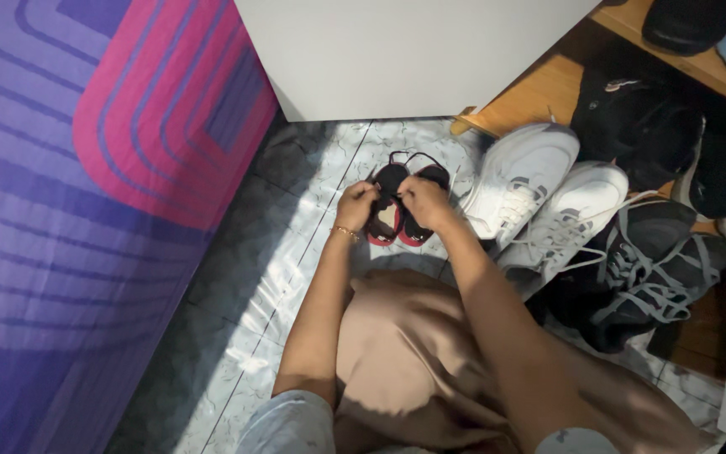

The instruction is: The person opens a shoe cabinet and removes three pairs of shoes. They proceed to untie the laces on each pair, then re-lace and tie the shoes back up, finishing with the last pair.

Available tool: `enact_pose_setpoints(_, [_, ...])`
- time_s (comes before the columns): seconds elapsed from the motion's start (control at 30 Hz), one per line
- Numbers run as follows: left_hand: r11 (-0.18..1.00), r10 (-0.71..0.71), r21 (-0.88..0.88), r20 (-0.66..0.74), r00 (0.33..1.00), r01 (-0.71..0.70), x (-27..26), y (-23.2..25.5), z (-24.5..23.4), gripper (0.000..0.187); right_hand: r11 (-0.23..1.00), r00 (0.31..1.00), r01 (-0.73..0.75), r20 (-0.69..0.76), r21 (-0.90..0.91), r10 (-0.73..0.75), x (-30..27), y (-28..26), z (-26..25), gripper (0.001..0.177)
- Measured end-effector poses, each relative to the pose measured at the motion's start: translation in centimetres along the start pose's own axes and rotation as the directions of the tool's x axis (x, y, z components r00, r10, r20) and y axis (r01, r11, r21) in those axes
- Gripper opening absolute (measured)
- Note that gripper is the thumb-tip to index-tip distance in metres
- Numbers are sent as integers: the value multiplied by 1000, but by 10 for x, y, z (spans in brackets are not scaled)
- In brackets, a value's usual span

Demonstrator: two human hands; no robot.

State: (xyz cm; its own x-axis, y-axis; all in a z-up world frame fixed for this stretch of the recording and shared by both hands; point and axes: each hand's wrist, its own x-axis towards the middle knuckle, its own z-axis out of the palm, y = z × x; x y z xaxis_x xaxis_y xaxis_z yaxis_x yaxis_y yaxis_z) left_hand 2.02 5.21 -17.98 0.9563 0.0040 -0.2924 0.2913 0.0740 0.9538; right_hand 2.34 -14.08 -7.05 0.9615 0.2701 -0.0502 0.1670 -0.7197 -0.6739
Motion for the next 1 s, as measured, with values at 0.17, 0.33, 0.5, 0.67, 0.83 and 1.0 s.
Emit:
enact_pose_setpoints(0.17, [992, 73, 106, -29, 997, -70, 2, -5, -3, 15, 883, 988, -141, 125, 448, 95, 0, 30, 1, 12])
enact_pose_setpoints(0.33, [955, 193, 213, 87, 977, -207, -6, 16, -2, 18, 738, 967, -240, 218, 631, 129, -7, 17, -6, 20])
enact_pose_setpoints(0.5, [952, 244, 173, 67, 968, -252, -6, 25, -9, 15, 662, 947, -319, 194, 678, 258, -14, -19, -47, 21])
enact_pose_setpoints(0.67, [952, 307, 29, -74, 949, -306, -4, 61, -12, 13, 652, 962, -201, 23, 731, 271, -30, -40, -79, 22])
enact_pose_setpoints(0.83, [930, 362, 115, -125, 924, -349, -36, 134, -2, 11, 660, 965, 22, -188, 751, 182, -45, -54, -94, 32])
enact_pose_setpoints(1.0, [809, 543, 344, -125, 830, -477, -72, 199, 20, 33, 842, 931, 71, -339, 534, 137, -72, -70, -112, 48])
